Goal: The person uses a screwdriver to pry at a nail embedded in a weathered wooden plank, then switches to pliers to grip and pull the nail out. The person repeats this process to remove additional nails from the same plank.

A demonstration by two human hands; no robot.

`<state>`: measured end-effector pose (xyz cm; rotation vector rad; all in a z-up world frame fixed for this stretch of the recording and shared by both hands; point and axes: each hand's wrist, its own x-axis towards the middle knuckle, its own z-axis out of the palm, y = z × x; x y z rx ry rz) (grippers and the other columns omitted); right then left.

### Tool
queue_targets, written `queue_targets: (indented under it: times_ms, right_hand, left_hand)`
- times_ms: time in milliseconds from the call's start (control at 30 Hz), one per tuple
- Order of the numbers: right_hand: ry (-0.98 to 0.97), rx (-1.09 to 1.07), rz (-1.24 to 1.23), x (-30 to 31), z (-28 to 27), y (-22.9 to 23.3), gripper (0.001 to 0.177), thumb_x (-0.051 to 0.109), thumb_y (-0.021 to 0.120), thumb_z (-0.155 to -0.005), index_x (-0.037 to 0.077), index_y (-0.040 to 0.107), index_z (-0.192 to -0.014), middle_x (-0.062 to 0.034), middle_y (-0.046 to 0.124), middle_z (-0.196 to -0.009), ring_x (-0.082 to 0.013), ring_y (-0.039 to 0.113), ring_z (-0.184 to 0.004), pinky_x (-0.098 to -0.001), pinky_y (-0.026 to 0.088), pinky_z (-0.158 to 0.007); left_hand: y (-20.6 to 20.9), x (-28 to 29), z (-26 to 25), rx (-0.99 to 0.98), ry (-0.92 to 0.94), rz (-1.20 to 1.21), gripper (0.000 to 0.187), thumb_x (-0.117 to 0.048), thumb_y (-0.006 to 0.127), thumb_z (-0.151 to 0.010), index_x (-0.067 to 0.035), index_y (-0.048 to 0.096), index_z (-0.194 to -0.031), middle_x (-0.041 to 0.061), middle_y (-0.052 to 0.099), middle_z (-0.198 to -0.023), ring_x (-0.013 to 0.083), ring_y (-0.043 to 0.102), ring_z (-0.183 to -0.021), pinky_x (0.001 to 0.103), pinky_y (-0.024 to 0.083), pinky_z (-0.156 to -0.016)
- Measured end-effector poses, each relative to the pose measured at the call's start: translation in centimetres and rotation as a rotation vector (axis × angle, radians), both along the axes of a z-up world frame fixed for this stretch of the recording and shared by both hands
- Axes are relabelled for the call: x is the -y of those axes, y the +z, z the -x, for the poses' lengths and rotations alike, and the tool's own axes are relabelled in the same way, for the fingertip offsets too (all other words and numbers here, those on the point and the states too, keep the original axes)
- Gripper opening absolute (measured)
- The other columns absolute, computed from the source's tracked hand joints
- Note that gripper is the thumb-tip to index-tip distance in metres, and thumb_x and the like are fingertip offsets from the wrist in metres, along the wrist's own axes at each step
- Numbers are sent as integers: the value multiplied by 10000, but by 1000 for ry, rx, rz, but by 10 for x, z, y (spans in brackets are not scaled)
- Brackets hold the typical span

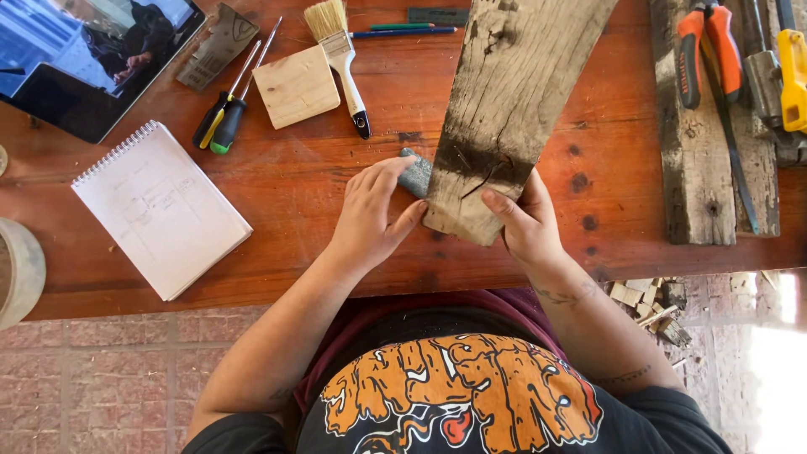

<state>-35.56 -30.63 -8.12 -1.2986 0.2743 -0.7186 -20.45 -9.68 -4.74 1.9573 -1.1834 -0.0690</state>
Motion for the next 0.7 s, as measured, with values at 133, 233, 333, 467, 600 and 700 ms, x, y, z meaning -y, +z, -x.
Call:
queue_targets:
  times_ms: [133, 233, 333, 467, 600, 700]
  right_hand:
    - [-31, -26, -21, 16, 6, 3, 353, 52, 743, -1001, 74, 658, -1343, -85, 730, -1174, -161, 698, -1081, -425, 624, -920]
    - [-92, -121, -60, 33, 16, -5, 390, 82, 747, -995, 99, 655, -1374, -77, 729, -1217, -181, 711, -1096, -422, 629, -937]
    - [-102, -154, -88, 43, 22, -11, 411, 91, 735, -999, 113, 651, -1401, -69, 733, -1224, -183, 729, -1100, -411, 643, -930]
    - [-87, -195, -196, 43, 26, -26, 452, 66, 727, -970, 113, 656, -1415, -98, 743, -1196, -218, 763, -1053, -420, 663, -892]
    - [-52, -322, -204, 29, 27, -13, 448, 90, 716, -985, 115, 660, -1428, -100, 737, -1158, -215, 755, -1019, -414, 657, -859]
    - [-43, -382, -169, 35, 37, -37, 434, 132, 695, -1014, 115, 652, -1445, -89, 726, -1148, -189, 735, -990, -394, 645, -858]
  left_hand:
    - [-6, -2, -5, 76, -98, -83, 611, -531, 587, -1099, -93, 601, -1525, 148, 644, -1448, 323, 575, -1407, 479, 337, -1206]
    - [-17, -1, -8, 290, -138, -179, 554, -487, 597, -1097, -168, 589, -1550, 71, 613, -1538, 246, 515, -1495, 445, 304, -1245]
    - [-32, 5, -9, 373, -95, -410, 612, -366, 707, -1007, -213, 566, -1583, 14, 573, -1584, 221, 446, -1537, 554, 214, -1303]
    - [-42, 2, -12, 432, -1, -377, 715, -485, 843, -862, -198, 626, -1480, 16, 599, -1217, 245, 546, -1220, 560, 294, -1214]
    - [-35, -18, -21, 529, 4, -248, 511, -450, 847, -886, -114, 764, -1261, 76, 643, -1203, 265, 601, -1205, 604, 277, -1243]
    - [-40, -38, -40, 660, 38, -28, 207, -285, 737, -985, -143, 806, -1120, 64, 738, -1098, 234, 709, -1028, 577, 367, -1190]
